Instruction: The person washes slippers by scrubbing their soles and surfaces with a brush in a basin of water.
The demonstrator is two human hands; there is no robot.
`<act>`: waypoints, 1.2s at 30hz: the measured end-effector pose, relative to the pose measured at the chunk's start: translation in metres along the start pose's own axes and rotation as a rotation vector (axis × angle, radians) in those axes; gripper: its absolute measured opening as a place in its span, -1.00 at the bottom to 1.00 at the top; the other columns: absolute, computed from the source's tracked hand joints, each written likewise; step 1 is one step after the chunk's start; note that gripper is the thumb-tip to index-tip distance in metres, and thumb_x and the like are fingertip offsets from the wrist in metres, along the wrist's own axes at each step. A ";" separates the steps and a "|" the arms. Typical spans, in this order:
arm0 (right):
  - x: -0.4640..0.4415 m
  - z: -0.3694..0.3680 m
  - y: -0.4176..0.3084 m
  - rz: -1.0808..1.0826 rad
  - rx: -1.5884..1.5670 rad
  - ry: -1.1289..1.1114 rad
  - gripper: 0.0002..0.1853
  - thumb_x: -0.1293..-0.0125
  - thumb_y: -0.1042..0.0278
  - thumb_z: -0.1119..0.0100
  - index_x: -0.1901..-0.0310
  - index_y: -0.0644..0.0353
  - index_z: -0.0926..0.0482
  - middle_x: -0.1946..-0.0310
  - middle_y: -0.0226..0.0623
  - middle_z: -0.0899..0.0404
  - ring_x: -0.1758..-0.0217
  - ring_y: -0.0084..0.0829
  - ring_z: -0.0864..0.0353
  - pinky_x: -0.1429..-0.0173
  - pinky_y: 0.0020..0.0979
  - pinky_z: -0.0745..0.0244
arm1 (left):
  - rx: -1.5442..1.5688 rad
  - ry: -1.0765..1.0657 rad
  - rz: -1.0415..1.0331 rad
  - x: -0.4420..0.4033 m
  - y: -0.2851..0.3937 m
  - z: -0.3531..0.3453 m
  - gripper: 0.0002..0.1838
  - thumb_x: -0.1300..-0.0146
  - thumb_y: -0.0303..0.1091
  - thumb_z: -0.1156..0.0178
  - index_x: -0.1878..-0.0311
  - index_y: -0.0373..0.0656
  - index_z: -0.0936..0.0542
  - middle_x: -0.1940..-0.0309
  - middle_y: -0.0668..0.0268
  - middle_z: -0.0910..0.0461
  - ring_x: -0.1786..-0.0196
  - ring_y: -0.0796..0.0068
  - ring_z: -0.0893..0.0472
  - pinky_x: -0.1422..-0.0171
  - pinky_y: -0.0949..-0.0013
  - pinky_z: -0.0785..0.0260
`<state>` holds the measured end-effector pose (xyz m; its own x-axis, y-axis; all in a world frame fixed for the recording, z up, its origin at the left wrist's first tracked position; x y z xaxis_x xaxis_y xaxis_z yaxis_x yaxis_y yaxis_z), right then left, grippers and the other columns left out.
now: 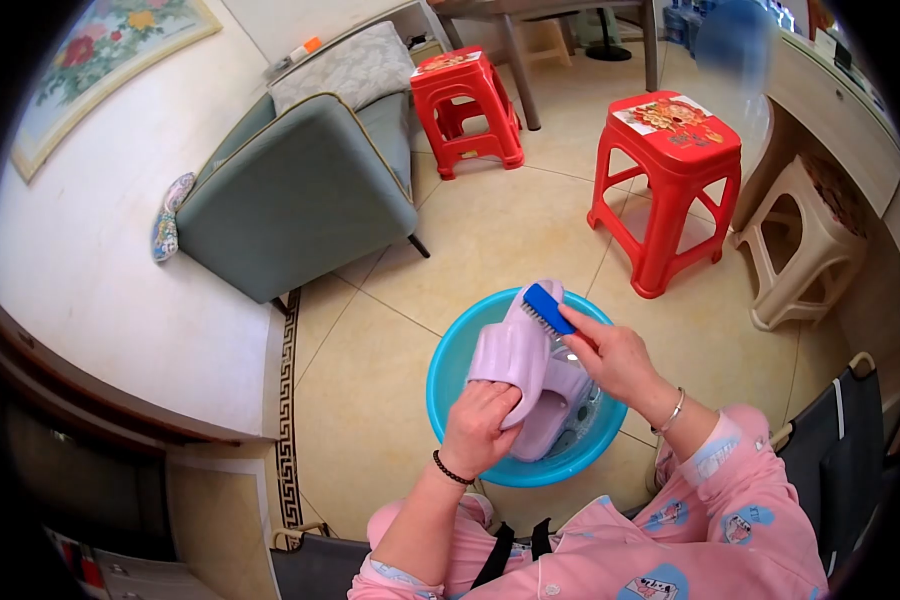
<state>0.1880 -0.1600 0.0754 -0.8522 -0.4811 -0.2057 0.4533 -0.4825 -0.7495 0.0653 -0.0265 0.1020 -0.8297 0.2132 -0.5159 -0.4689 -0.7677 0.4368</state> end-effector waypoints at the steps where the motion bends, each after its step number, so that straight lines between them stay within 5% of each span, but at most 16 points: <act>1: 0.002 0.000 -0.003 0.001 0.000 -0.002 -0.60 -0.37 0.14 -0.16 -0.23 -0.08 -0.54 0.40 -0.12 -0.66 0.34 -0.06 -0.66 0.23 -0.13 -0.53 | -0.015 -0.006 0.036 0.000 -0.004 -0.002 -0.53 0.24 -0.53 -0.38 0.11 -0.24 -0.58 0.18 0.14 -0.60 0.14 0.06 -0.56 0.03 0.15 -0.41; 6: 0.017 -0.009 -0.027 0.218 -0.111 0.023 -0.58 -0.37 0.22 -0.17 -0.25 -0.07 -0.52 0.40 -0.11 -0.65 0.39 -0.11 -0.65 0.28 -0.18 -0.52 | -0.009 0.070 0.058 0.002 -0.010 0.004 -0.53 0.24 -0.54 -0.38 0.11 -0.25 -0.58 0.19 0.14 -0.60 0.15 0.06 -0.56 0.03 0.16 -0.42; 14: 0.001 0.003 0.005 0.041 0.104 0.099 -0.60 -0.38 0.14 -0.14 -0.23 -0.10 -0.54 0.47 -0.14 -0.63 0.42 -0.08 -0.64 0.31 -0.17 -0.52 | 0.031 0.001 -0.026 0.001 0.000 -0.004 -0.51 0.27 -0.53 -0.40 0.12 -0.22 -0.58 0.20 0.15 -0.60 0.14 0.08 -0.57 0.04 0.15 -0.42; 20: 0.006 -0.005 -0.004 -0.029 -0.123 -0.044 -0.59 -0.38 0.17 -0.16 -0.24 -0.05 -0.53 0.41 -0.12 -0.66 0.39 -0.08 -0.65 0.28 -0.20 -0.53 | -0.036 -0.002 0.008 0.001 -0.003 -0.001 -0.49 0.30 -0.54 -0.37 0.11 -0.22 -0.57 0.19 0.16 -0.59 0.12 0.06 -0.55 0.01 0.15 -0.40; 24: 0.014 -0.003 -0.028 0.231 -0.145 0.038 -0.59 -0.36 0.21 -0.18 -0.24 -0.05 -0.53 0.38 -0.14 -0.66 0.39 -0.09 -0.65 0.30 -0.18 -0.52 | -0.051 0.007 0.015 0.001 -0.005 0.001 -0.50 0.29 -0.54 -0.36 0.12 -0.23 -0.57 0.19 0.17 -0.59 0.12 0.06 -0.55 0.00 0.15 -0.39; 29: 0.001 0.002 0.001 0.010 0.098 0.071 -0.60 -0.35 0.20 -0.19 -0.22 -0.05 -0.54 0.39 -0.14 -0.67 0.37 -0.08 -0.66 0.27 -0.17 -0.54 | -0.034 -0.017 -0.020 -0.001 0.002 -0.003 -0.51 0.28 -0.51 -0.37 0.13 -0.23 -0.57 0.19 0.17 -0.60 0.13 0.06 -0.55 0.01 0.14 -0.39; 33: -0.002 0.000 0.014 -0.034 0.003 0.073 -0.57 -0.34 0.17 -0.20 -0.24 -0.06 -0.53 0.40 -0.12 -0.67 0.37 -0.08 -0.67 0.27 -0.16 -0.54 | -0.068 -0.051 -0.038 -0.001 0.004 -0.009 -0.50 0.27 -0.50 -0.39 0.11 -0.23 -0.56 0.15 0.16 -0.59 0.09 0.07 -0.55 -0.03 0.13 -0.39; 35: 0.004 -0.009 0.000 0.063 -0.092 0.017 -0.54 -0.34 0.13 -0.20 -0.26 -0.07 -0.52 0.35 -0.09 -0.69 0.33 -0.09 -0.69 0.23 -0.16 -0.56 | -0.089 -0.054 0.006 0.001 -0.001 -0.009 -0.48 0.26 -0.50 -0.38 0.08 -0.22 -0.57 0.12 0.14 -0.59 0.06 0.06 -0.55 -0.06 0.12 -0.38; 36: 0.008 -0.009 -0.016 0.202 -0.101 0.039 -0.53 -0.34 0.13 -0.21 -0.27 -0.08 -0.51 0.15 -0.05 -0.69 0.18 -0.13 -0.71 0.09 -0.23 -0.58 | -0.090 -0.059 0.024 0.001 -0.004 -0.008 -0.48 0.26 -0.50 -0.38 0.08 -0.22 -0.57 0.10 0.13 -0.59 0.04 0.06 -0.55 -0.08 0.12 -0.37</act>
<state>0.1717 -0.1501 0.0800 -0.7570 -0.5309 -0.3809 0.5890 -0.3022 -0.7495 0.0687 -0.0278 0.0934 -0.8579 0.2275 -0.4606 -0.4219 -0.8236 0.3791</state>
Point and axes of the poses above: each hand's wrist, its own x-axis away from the middle knuckle, its own z-axis out of the back of the hand, y = z × x, the point moved 10 cm from there along -x, towards the middle knuckle
